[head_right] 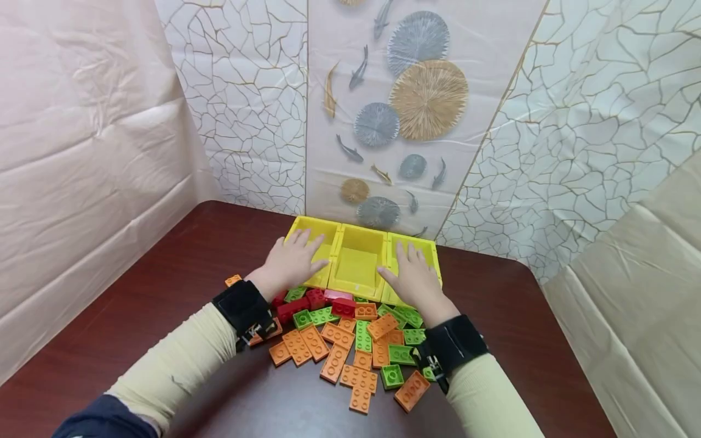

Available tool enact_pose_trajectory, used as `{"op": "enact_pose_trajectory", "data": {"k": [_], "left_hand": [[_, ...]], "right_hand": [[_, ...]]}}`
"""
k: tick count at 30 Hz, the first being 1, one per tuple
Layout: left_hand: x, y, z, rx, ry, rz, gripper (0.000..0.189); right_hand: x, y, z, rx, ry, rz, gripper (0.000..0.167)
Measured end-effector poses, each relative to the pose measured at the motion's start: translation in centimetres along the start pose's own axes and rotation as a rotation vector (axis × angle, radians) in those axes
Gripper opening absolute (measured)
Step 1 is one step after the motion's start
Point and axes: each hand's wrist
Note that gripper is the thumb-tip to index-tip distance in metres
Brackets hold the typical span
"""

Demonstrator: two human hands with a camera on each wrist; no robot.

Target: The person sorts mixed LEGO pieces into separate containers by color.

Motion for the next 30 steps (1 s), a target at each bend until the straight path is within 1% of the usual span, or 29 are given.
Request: {"op": "enact_pose_trajectory", "data": {"k": [3,5,7,9,11,14,15,17,19,21,23,25,27,30], "left_hand": [[2.2,-0.8,-1.3,0.008,-0.002,0.082,0.065],[3.7,-1.4,-2.1,0.027,-0.007,0.132,0.065],[5.0,-1.9,-2.9,0.05,-0.01,0.168,0.067],[5.9,-2.4,-3.7,0.077,0.004,0.193,0.069],[6.5,-2.7,-4.4,0.102,0.027,0.214,0.073],[7.0,-3.1,-5.3,0.142,0.049,0.225,0.077],[7.1,-3.2,-5.5,0.145,0.054,0.226,0.077],[7.3,-3.3,-5.8,0.138,0.069,0.232,0.073],[7.6,-3.4,-6.1,0.121,0.093,0.239,0.069],[7.7,-3.5,-6.2,0.108,0.136,0.258,0.065],[7.9,-3.6,-6.3,0.113,0.18,0.271,0.065],[7.9,-3.6,-6.4,0.133,0.226,0.283,0.066],[7.9,-3.6,-6.5,0.148,0.256,0.29,0.067],[7.6,-3.5,-6.6,0.175,0.279,0.294,0.067]], "right_hand": [[-1.3,1.5,-0.4,-0.008,-0.046,-0.004,0.077],[-2.4,2.6,-0.8,-0.019,-0.073,-0.012,0.075],[-3.7,3.6,-1.3,-0.044,-0.089,-0.01,0.068],[-4.9,4.5,-1.9,-0.05,-0.096,-0.005,0.06],[-5.9,5.3,-2.6,-0.041,-0.095,0.003,0.052],[-6.9,6.2,-3.5,0.006,-0.087,0.021,0.043],[-7.1,6.4,-3.7,0.017,-0.078,0.031,0.039],[-7.3,6.6,-4.1,0.025,-0.048,0.049,0.032],[-7.3,6.8,-4.3,0.019,-0.002,0.046,0.024],[-7.3,7.1,-4.5,0.027,0.044,0.004,0.018],[-7.2,7.5,-4.7,0.063,0.094,-0.056,0.017],[-7.1,8.0,-5.0,0.117,0.126,-0.117,0.022],[-7.2,8.6,-5.4,0.17,0.135,-0.163,0.027],[-7.5,9.1,-5.9,0.206,0.107,-0.199,0.032]]}}
Point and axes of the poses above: each hand's wrist, its own y-axis away from the middle knuckle, its own z-axis out of the back of the hand, x = y × z, and after that the axes turned 11 degrees about -x, right-handed
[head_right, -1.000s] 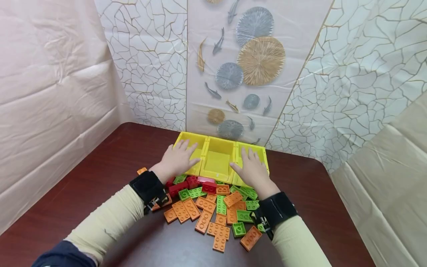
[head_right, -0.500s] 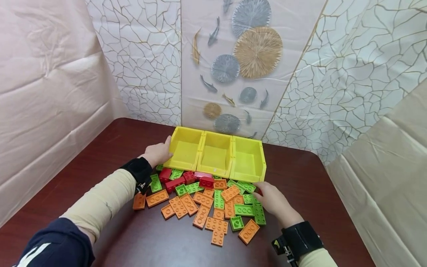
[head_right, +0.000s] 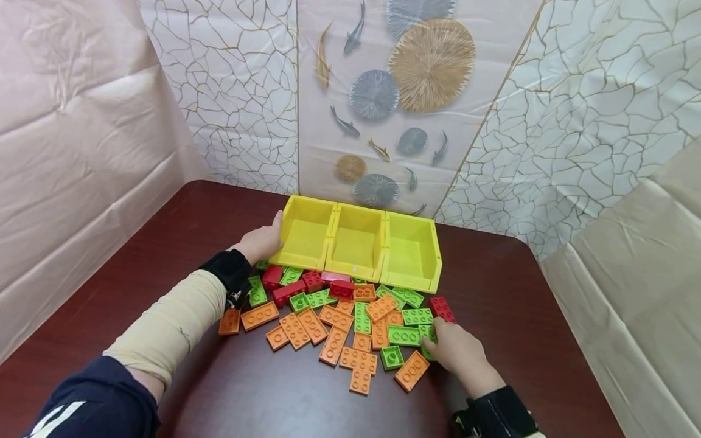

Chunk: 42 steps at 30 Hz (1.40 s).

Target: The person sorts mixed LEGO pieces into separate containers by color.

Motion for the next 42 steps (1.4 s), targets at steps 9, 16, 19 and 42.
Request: {"op": "enact_pose_trajectory", "data": {"k": [9,16,19,42], "left_hand": [[0.2,0.1,-0.1,0.024,0.036,0.021,0.07],[0.4,-0.2,-0.4,0.058,0.09,0.044,0.069],[0.5,-0.2,-0.5,0.06,0.073,0.026,0.075],[0.5,-0.5,0.3,0.039,0.078,0.007,0.075]], "right_hand": [[-0.7,0.0,-0.4,-0.005,-0.075,0.01,0.043],[-1.0,0.0,-1.1,-0.07,-0.083,0.014,0.038],[-1.0,0.0,-1.3,-0.1,-0.091,0.034,0.03],[0.4,-2.1,3.3,-0.204,-0.171,0.213,0.022]]}}
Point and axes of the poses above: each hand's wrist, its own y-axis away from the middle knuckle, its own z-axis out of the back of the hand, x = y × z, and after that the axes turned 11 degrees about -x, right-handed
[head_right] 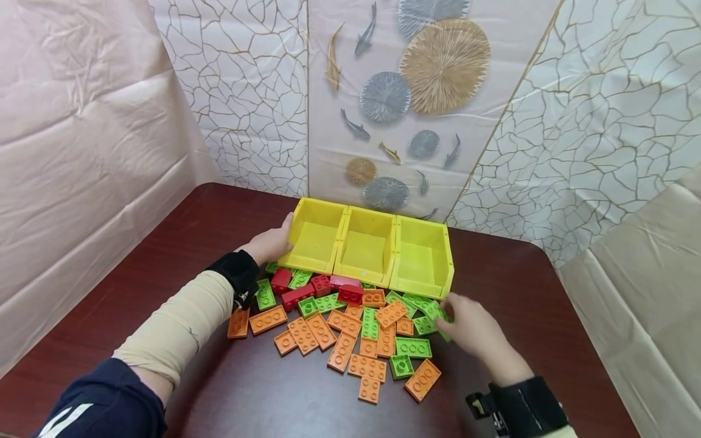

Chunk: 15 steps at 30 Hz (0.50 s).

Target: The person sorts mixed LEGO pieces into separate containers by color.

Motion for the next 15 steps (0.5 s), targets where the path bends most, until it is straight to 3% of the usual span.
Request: {"op": "enact_pose_trajectory", "data": {"k": [5,15], "left_hand": [[0.2,-0.2,-0.4,0.004,0.003,0.004,0.075],[0.0,-0.4,-0.4,-0.009,0.006,0.011,0.074]], "right_hand": [[1.1,-3.6,0.4,-0.058,-0.005,0.061,0.023],[0.7,-9.9,-1.9,-0.017,0.032,0.115,0.026]]}}
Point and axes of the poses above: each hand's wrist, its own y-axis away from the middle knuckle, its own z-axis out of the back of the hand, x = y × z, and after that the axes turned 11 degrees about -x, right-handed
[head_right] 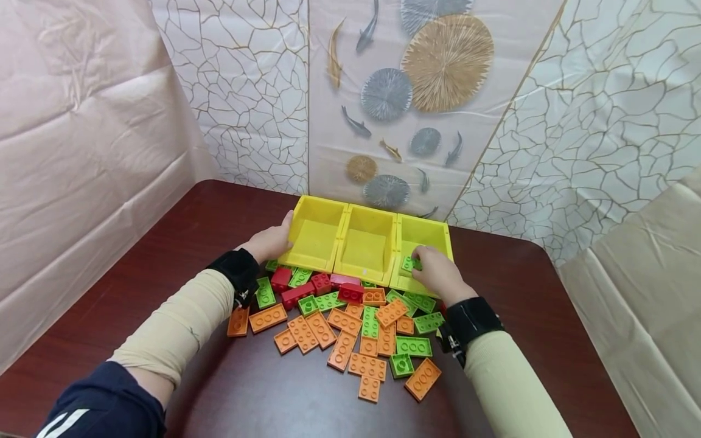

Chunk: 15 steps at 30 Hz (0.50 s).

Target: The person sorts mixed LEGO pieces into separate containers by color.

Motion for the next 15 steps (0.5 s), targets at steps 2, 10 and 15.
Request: {"op": "enact_pose_trajectory", "data": {"k": [2,10,15], "left_hand": [[0.0,-0.1,0.0,0.007,0.01,0.008,0.072],[0.3,-0.4,-0.4,-0.004,0.032,-0.004,0.069],[0.2,-0.2,-0.2,-0.004,0.038,0.029,0.066]], "right_hand": [[-0.2,-0.9,-0.3,0.05,-0.017,0.022,0.025],[-1.4,-2.4,-0.7,0.249,-0.189,0.001,0.025],[-1.7,-2.3,-1.3,0.237,-0.231,0.001,0.027]]}}
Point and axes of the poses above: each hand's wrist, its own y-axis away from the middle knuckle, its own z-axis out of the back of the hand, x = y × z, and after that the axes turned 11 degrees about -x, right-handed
